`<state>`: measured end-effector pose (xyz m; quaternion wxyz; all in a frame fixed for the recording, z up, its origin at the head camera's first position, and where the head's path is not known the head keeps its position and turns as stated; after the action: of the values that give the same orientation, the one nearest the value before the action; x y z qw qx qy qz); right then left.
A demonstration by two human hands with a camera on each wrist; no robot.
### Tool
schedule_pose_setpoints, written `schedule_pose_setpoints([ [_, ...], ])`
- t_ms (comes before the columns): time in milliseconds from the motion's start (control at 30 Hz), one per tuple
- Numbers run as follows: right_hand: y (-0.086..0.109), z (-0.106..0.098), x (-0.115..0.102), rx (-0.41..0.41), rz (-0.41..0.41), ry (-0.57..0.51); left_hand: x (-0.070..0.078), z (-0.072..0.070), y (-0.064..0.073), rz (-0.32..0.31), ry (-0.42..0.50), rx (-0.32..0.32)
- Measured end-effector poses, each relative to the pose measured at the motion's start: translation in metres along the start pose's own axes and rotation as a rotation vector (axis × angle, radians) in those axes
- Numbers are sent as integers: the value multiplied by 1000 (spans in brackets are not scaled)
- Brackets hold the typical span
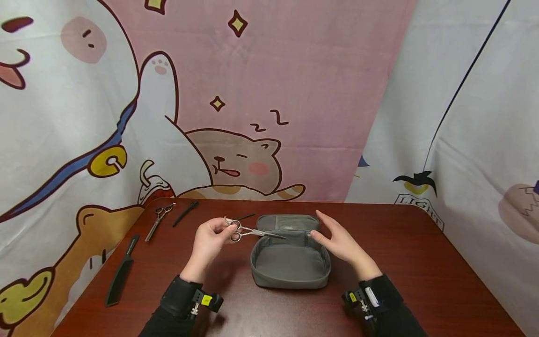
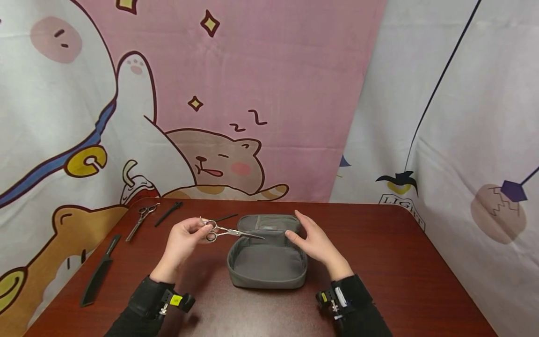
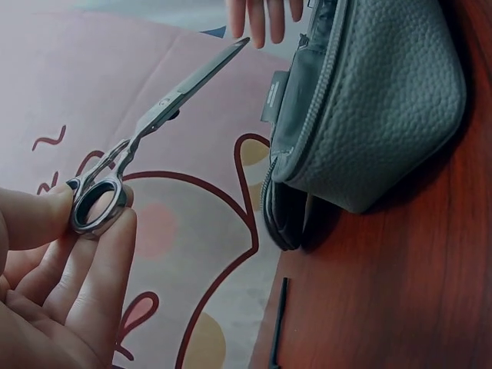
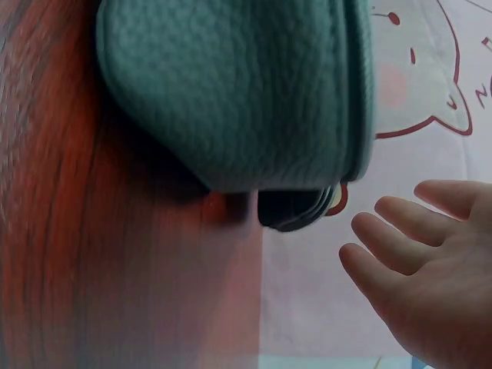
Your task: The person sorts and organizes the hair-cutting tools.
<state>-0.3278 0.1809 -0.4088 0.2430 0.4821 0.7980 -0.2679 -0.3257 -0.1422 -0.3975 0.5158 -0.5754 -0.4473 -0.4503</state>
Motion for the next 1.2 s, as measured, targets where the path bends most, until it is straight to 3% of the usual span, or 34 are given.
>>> schedule_pose_setpoints([
  [500,-12,-4,43,-65,177,-181,-20,-15,-11,-128,133,66],
  [1200,-33,2,79,-102,410,-414,-31,-24,-21,-141,273,115],
])
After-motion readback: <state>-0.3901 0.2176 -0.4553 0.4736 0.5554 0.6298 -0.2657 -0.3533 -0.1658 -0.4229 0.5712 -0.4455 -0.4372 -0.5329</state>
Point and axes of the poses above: each hand's wrist, its own y-axis away from the middle knuckle, its own z-axis out of the palm, x = y × z, the point moved 9 cm from there along -y, towards the middle knuckle, and after that the axes turned 6 degrees about -x, right-handed, at the moved point
